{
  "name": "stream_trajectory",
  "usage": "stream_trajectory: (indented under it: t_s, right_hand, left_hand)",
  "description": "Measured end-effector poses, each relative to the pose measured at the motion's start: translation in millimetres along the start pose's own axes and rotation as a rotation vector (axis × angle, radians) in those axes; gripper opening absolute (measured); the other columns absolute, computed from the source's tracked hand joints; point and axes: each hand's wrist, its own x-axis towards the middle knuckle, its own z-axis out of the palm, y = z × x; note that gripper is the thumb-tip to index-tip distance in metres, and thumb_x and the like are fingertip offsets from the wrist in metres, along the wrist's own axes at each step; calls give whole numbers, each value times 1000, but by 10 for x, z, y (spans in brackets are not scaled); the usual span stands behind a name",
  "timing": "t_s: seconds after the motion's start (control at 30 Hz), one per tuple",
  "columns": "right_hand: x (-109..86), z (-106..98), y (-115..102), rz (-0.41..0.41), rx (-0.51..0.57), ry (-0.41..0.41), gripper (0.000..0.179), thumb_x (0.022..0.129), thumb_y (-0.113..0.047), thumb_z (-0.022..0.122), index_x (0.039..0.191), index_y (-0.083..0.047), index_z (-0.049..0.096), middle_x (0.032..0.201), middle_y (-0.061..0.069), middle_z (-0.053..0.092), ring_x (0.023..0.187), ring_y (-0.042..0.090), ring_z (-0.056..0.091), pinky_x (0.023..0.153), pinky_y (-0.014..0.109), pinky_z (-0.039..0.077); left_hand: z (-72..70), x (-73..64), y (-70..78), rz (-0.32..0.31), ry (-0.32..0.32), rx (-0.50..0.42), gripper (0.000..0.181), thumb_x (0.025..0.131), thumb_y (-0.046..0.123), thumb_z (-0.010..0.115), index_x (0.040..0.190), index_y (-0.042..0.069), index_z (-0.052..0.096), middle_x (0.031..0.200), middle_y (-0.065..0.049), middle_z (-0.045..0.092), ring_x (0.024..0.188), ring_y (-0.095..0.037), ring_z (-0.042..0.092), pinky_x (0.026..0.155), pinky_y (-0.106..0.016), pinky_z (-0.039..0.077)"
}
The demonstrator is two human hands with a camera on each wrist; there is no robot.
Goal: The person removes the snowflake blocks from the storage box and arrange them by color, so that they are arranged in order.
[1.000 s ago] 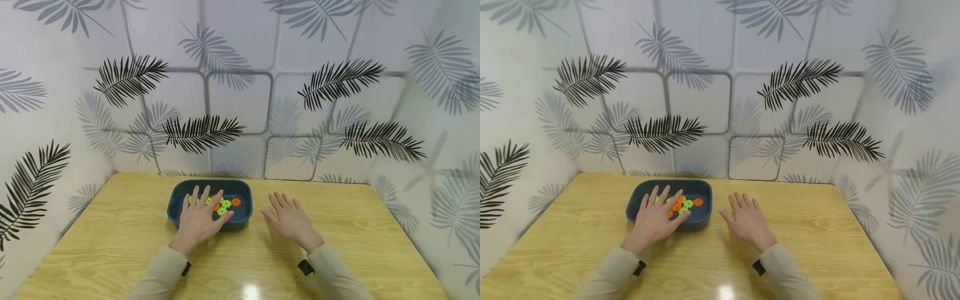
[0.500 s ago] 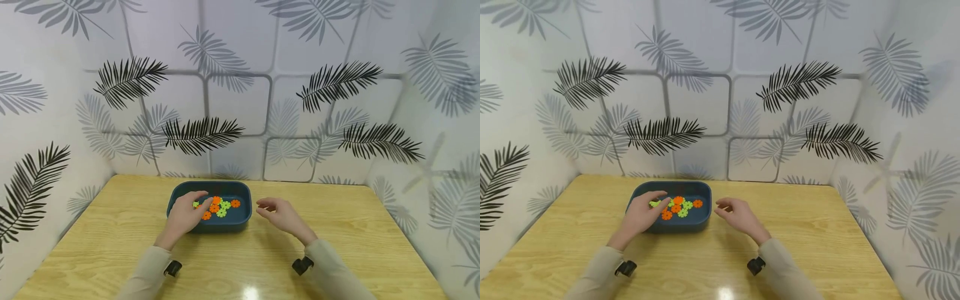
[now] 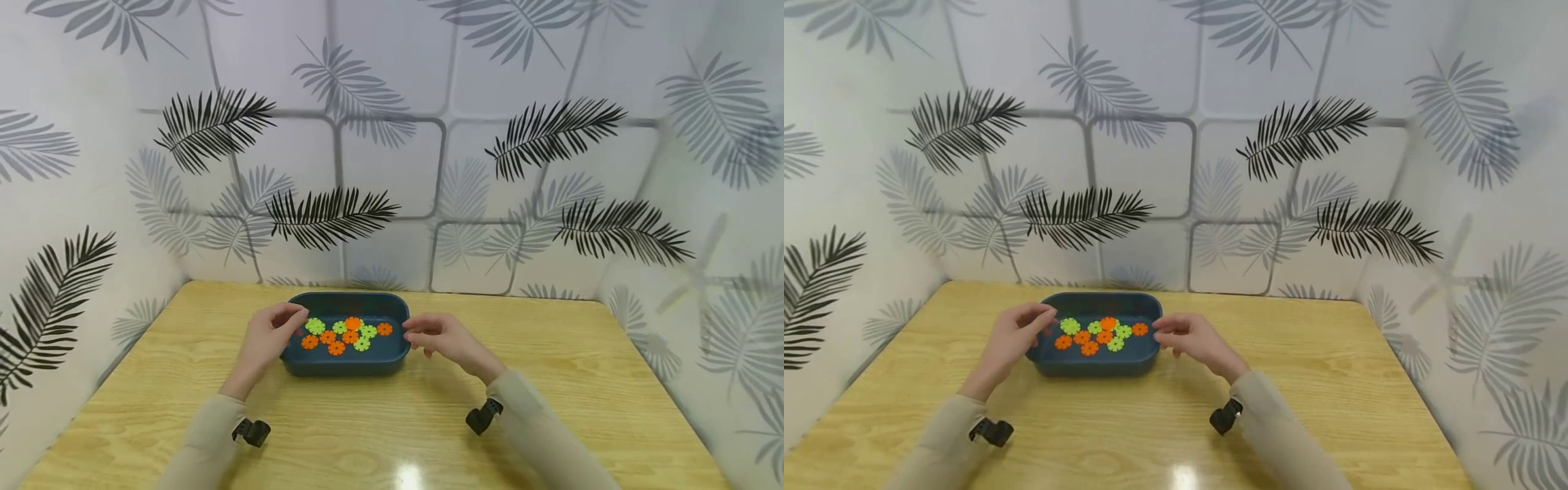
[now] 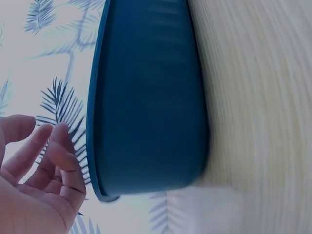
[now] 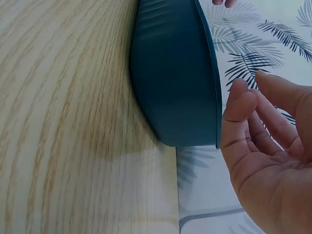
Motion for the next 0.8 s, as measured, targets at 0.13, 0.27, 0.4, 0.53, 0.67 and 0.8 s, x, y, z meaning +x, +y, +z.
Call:
stream_trajectory:
  t_s: [0.13, 0.27, 0.4, 0.53, 0.67, 0.8]
  right_hand:
    - [62, 14, -17, -6, 18, -3, 30, 95, -18, 66, 122, -5, 66, 116, 23, 67, 95, 34, 64, 71, 37, 53]
    - [125, 23, -57, -20, 0, -27, 29, 95, -18, 66, 120, -3, 67, 115, 17, 68, 89, 36, 62, 75, 44, 54]
    - [210, 15, -116, -50, -13, -63, 31, 95, -17, 66, 120, 1, 66, 116, 17, 67, 81, 35, 59, 78, 53, 53]
    - [347, 24, -138, -92, -50, -100, 27, 94, -18, 67, 117, -3, 68, 114, 15, 69, 85, 37, 61, 78, 52, 54]
    - [490, 58, -144, -105, -72, -151, 23, 93, -15, 68, 115, -9, 69, 116, 14, 69, 103, 42, 62, 78, 41, 57]
    - [610, 119, -193, -89, -95, -224, 29, 92, -13, 69, 119, -5, 67, 123, 20, 65, 106, 35, 65, 87, 40, 57]
  left_hand:
    - [-96, 15, -76, -39, 26, -55, 28, 97, 32, 63, 110, 7, 69, 101, -16, 67, 75, -19, 61, 64, -30, 54]
    - [-184, 12, -156, -90, 41, -69, 31, 95, 30, 66, 112, 4, 68, 99, -9, 64, 74, -16, 55, 62, -23, 50]
    - [-258, 27, -232, -150, 55, -83, 36, 92, 27, 70, 117, 1, 65, 90, -1, 58, 66, -9, 48, 54, -20, 42]
    - [-315, 44, -297, -206, 56, -92, 42, 90, 21, 72, 124, 1, 60, 87, 0, 53, 62, -8, 45, 52, -21, 41]
    - [-347, 46, -332, -273, 16, -96, 53, 89, 20, 74, 134, 4, 52, 95, -2, 51, 67, -11, 47, 56, -25, 44]
    - [-351, 50, -365, -317, -39, -132, 62, 90, 20, 73, 143, 6, 45, 102, -4, 51, 74, -13, 51, 61, -27, 49]
